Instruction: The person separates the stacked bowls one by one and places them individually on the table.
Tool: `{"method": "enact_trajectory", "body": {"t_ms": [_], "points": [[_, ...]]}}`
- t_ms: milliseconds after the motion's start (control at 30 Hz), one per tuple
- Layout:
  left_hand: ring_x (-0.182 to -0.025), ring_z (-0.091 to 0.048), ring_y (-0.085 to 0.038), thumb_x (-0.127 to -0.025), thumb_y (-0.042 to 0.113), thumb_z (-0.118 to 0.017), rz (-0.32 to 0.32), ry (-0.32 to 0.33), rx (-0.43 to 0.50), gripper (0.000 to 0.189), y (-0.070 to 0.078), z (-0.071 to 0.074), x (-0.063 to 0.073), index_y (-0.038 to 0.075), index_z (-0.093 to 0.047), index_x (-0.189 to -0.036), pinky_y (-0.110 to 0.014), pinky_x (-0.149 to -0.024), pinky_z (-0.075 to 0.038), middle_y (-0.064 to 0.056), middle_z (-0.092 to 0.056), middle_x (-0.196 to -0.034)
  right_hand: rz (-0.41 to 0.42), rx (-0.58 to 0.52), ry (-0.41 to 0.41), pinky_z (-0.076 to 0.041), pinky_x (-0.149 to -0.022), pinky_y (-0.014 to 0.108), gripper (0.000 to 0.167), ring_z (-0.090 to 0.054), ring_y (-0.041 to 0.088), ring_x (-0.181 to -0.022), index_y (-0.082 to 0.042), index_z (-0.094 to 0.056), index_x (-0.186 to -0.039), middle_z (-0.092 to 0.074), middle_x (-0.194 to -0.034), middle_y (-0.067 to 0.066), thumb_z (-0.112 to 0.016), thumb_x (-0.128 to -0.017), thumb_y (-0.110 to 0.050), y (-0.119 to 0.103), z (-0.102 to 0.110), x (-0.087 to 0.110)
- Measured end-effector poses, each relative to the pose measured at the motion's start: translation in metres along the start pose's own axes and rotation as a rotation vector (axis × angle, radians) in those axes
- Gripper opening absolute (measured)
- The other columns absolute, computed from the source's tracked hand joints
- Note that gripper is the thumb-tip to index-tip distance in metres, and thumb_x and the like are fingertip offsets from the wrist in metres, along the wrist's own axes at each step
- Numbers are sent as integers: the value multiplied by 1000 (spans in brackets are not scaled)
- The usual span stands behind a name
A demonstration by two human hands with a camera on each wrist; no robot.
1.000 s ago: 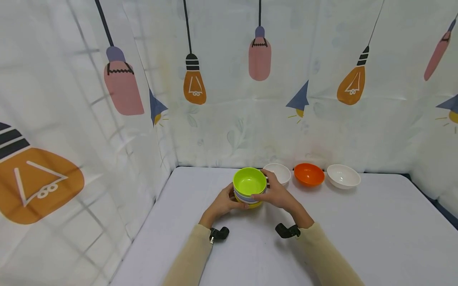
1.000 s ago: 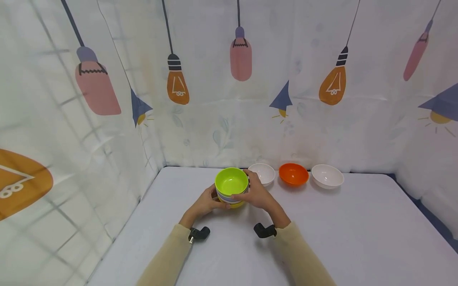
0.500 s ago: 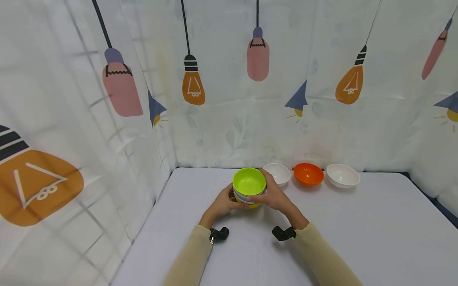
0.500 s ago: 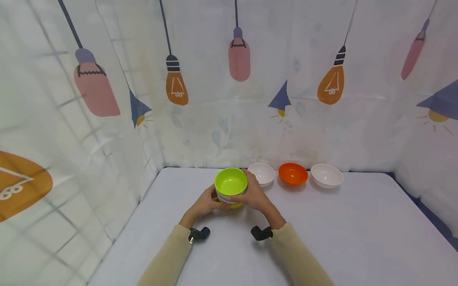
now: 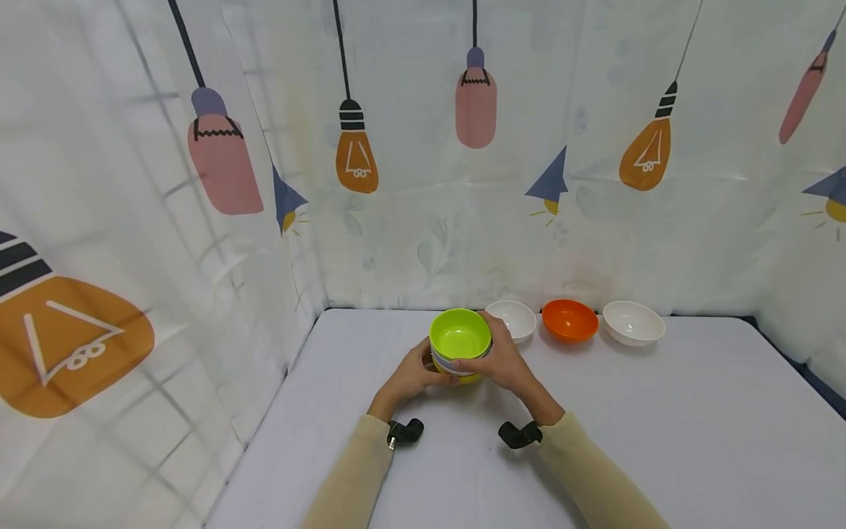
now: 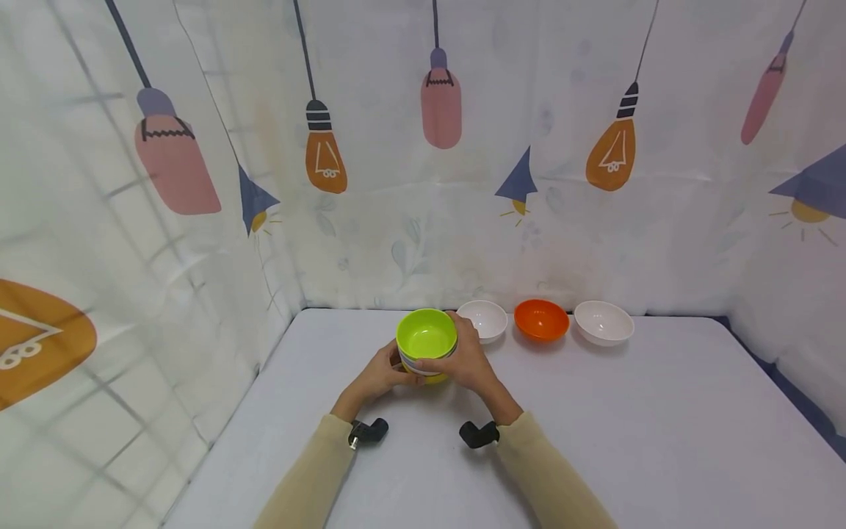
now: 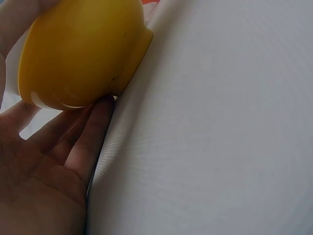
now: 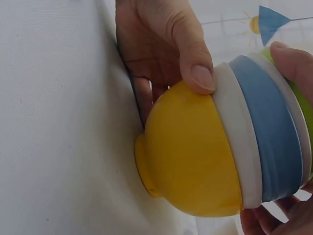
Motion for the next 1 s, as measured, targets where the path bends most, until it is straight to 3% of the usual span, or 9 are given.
{"method": "enact_trajectory", "body": {"t_ms": [400, 1000], "points": [[-129, -57, -24, -79, 23, -90, -15, -1, -9, 85, 1, 0, 1, 22, -44, -150, -48, -113, -46, -1, -56, -145, 6, 41, 47, -46, -110, 53, 95, -47, 29, -131, -20, -45, -149, -48, -142, 8, -95, -70, -36, 2, 0, 1], [-131, -56, -24, -77, 24, -91, -3, 7, -32, 87, 1, 0, 2, 28, -44, -150, -49, -113, -46, 2, -55, -146, 7, 111, 94, -47, -111, 54, 98, -51, 29, -130, -17, -47, -150, -48, -142, 8, -95, -68, -40, 3, 1, 2]]}}
Point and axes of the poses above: each hand's wrist, its own x-axis away from the middle knuckle, its own z-axis out of the back of the hand, y = z × x, the point moved 2 cm from there along -x, towards the middle knuckle
